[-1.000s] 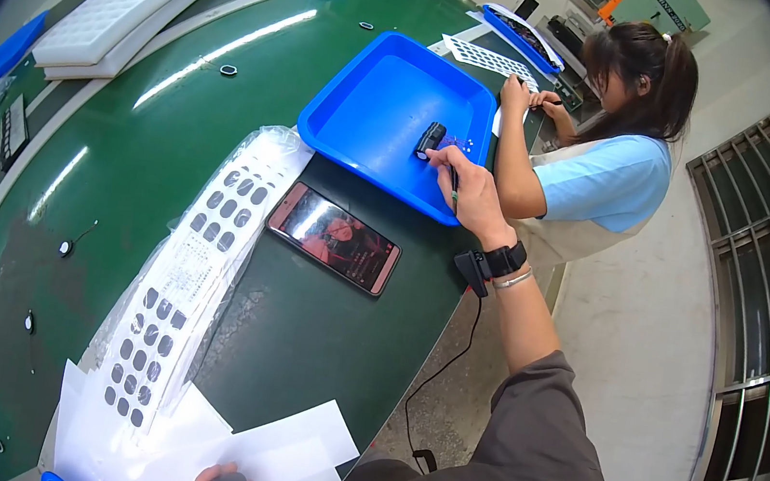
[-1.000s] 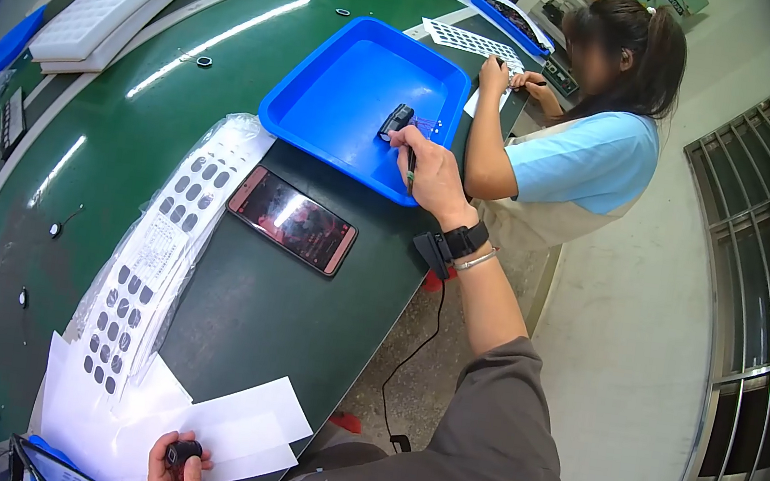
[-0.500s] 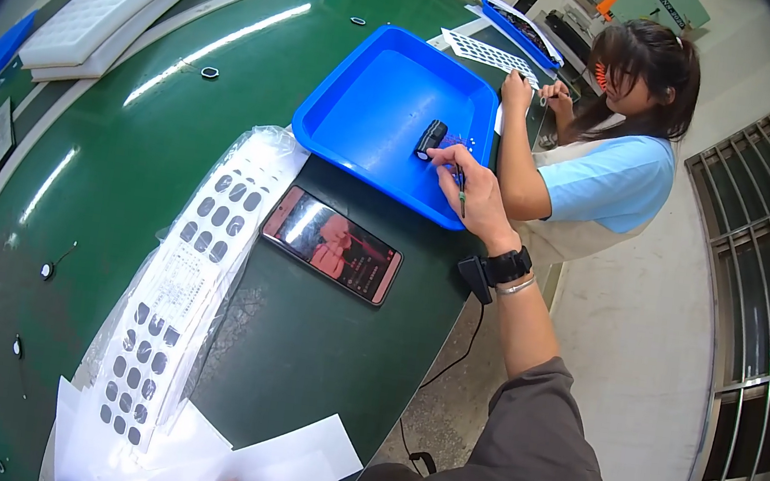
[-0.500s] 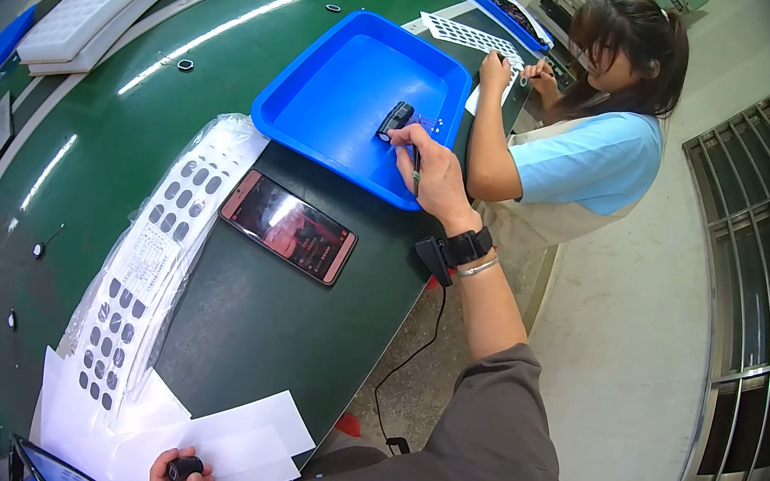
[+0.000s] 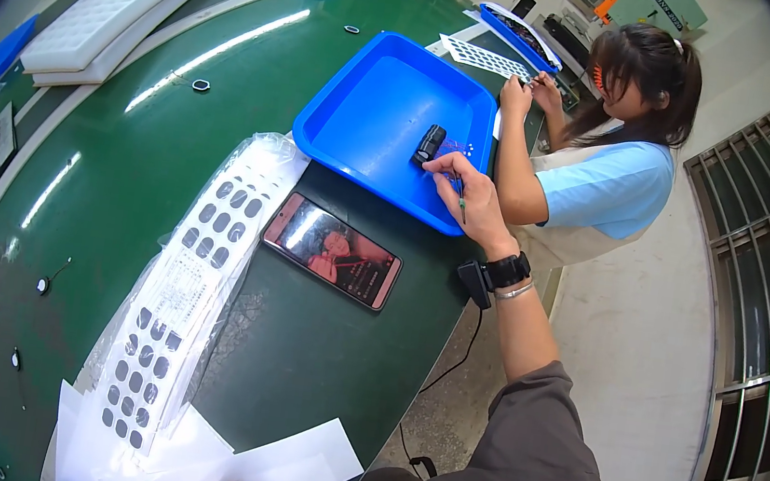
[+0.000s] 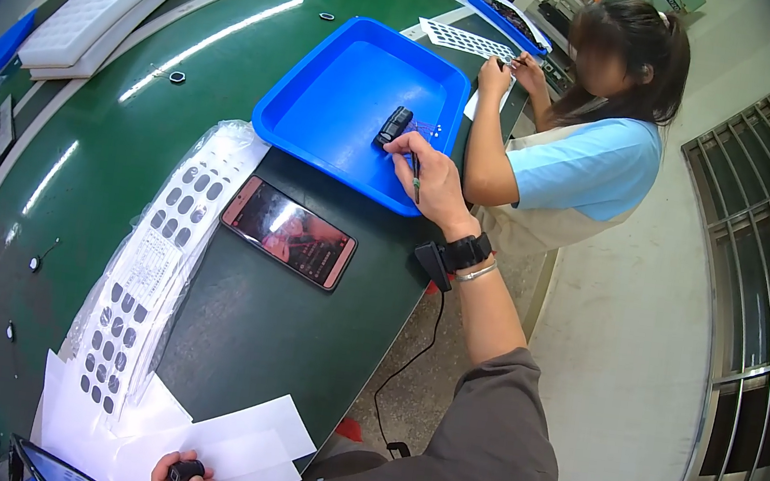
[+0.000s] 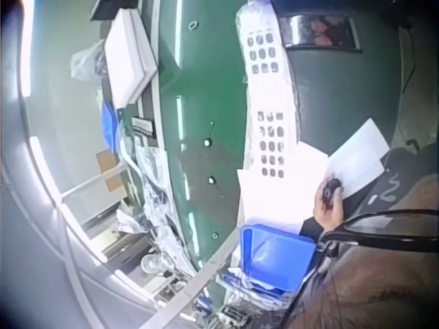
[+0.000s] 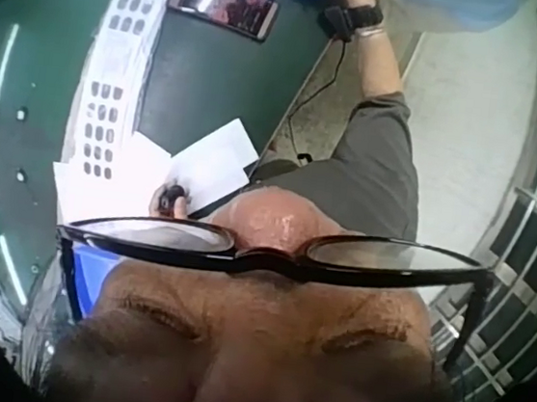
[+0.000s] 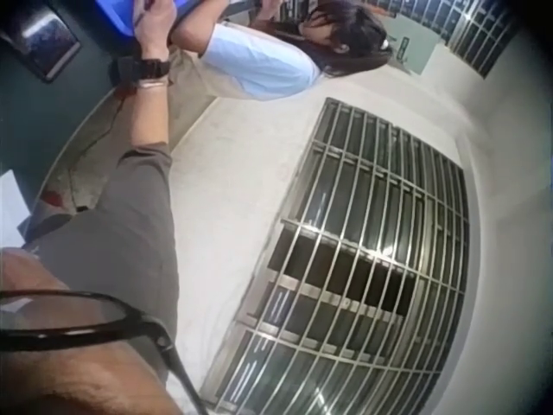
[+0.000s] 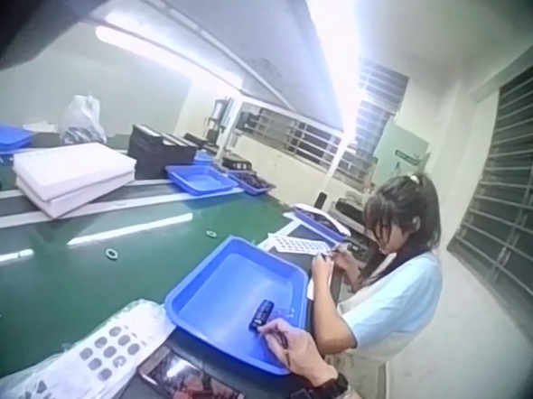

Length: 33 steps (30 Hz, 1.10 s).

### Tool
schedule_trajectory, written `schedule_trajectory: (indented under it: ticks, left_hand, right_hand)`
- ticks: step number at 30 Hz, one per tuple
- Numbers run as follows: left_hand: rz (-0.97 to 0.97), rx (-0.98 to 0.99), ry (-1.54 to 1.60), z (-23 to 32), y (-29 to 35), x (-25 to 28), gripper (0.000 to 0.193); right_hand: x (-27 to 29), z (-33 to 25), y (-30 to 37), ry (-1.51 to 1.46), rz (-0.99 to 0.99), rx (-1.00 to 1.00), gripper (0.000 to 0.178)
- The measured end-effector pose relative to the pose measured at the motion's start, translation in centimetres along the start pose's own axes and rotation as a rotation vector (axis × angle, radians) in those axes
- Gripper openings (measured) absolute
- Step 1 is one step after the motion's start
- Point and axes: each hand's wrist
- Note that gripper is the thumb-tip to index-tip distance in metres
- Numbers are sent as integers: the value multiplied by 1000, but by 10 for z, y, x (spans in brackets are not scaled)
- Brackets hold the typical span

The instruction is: The person picks up a black electronic component and uses tweezers to peel a small white ring from a sheet, then presses the ring onto the component. They use the tool to secure the edges before peeling a small sticker from a sheet and applying it to the component.

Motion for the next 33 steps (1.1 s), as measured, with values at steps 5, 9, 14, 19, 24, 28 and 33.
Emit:
schedule_trajectory:
  ticks: [5,9,14,19,24,28,33]
  left_hand:
    - [13,-12,15,-1,0,-2,49]
    - [12,8,38,-2,0,-2,49]
    - [-6,36,57,2,0,-2,49]
    - [8,0,81,-2,0,-2,49]
    - [-7,-10,50,-2,-1,-1,50]
    - [-10,-19,55,-4,-2,0,50]
    - [-10,-11,55,-1,-2,-1,50]
  right_hand:
    - [1,0,-2,21,-16,-19,13]
    - [-1,1,-1,-51,39,43,11]
    - [-2,-5,-3,-7,59,91,10]
    - [1,-8,-3,75,-9,64,10]
    - [1,-8,-4,61,-8,65,12]
    - [1,-11,-5,61,-12,27,13]
    - [2,-1,-2,107,29,141,15]
Point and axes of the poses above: each hand's wrist, its own y-axis away from the middle knuckle, its own x-axis out of the back of the hand, z = x × y, and after that the axes turned 8 degrees about x, right-handed
